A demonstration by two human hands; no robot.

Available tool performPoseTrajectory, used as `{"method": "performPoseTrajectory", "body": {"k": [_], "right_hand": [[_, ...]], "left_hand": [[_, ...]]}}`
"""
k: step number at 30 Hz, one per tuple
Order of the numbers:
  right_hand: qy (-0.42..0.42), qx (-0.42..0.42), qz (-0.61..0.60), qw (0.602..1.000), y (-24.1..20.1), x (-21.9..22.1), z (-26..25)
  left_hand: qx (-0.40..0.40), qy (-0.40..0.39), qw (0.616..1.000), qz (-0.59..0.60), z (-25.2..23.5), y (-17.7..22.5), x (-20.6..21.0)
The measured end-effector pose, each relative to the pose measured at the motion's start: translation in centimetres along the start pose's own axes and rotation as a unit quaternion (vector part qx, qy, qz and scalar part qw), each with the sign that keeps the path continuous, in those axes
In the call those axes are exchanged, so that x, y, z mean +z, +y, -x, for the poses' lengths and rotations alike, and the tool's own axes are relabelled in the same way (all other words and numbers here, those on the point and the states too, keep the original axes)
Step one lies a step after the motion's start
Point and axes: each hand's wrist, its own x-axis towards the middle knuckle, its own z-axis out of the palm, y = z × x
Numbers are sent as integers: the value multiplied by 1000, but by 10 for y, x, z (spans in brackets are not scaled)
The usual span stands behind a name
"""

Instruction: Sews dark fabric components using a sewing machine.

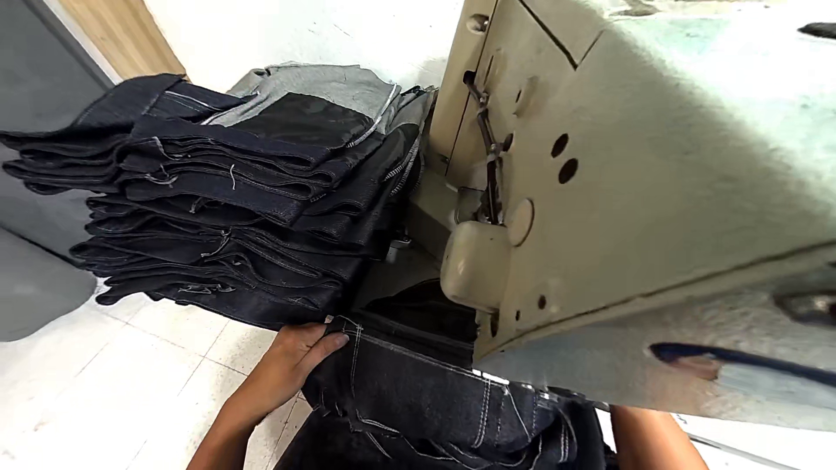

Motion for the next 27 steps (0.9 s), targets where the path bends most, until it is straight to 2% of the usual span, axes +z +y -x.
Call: {"method": "performPoseTrajectory", "body": {"k": [1, 2, 4, 7, 8, 10, 11, 13, 15, 17, 18, 19, 21, 22, 24, 25, 27], "right_hand": [[2, -11, -26, 1000, 35, 16, -7], [-34, 33, -36, 998, 50, 19, -14], [-68, 117, -44, 990, 51, 18, -25], [-2, 154, -125, 980, 40, 21, -19], [28, 140, -133, 981, 33, 21, -14], [62, 80, -49, 994, 6, 12, -6], [26, 47, 14, 998, -7, 5, -2], [25, -56, 102, 993, -18, 5, 7], [-12, -68, 169, 983, -26, -5, 15], [105, -165, 144, 970, 15, 25, 8], [125, -175, 143, 966, 27, 34, -1], [136, -171, 146, 965, 28, 38, -8], [104, -137, 126, 977, 6, 30, -7], [104, -138, 129, 977, -5, 26, -1], [182, -192, 168, 950, -2, 29, 5], [219, -223, 175, 934, 3, 31, 10], [235, -246, 156, 927, 7, 36, 31]], "left_hand": [[-3, -6, 1000, -10, -1, 2, -1], [-3, -10, 1000, -21, -3, 4, -1], [-5, -19, 999, -49, -5, 8, -2], [-23, -44, 996, -78, -6, 13, -4], [-30, -46, 994, -95, -6, 15, -5], [-36, -21, 988, -146, -4, 23, -6], [-29, 6, 984, -176, -4, 30, -4], [23, 69, 972, -224, -7, 45, 5], [73, 72, 972, -211, -12, 68, 19], [117, 29, 976, -179, -19, 91, 39], [139, 5, 976, -166, -24, 100, 47], [163, -13, 973, -162, -31, 105, 53], [191, -55, 967, -158, -43, 111, 56], [184, -106, 966, -147, -46, 115, 53], [166, -238, 949, -127, -44, 125, 43], [182, -264, 941, -112, -36, 125, 43], [229, -253, 936, -87, -12, 117, 49]]}}
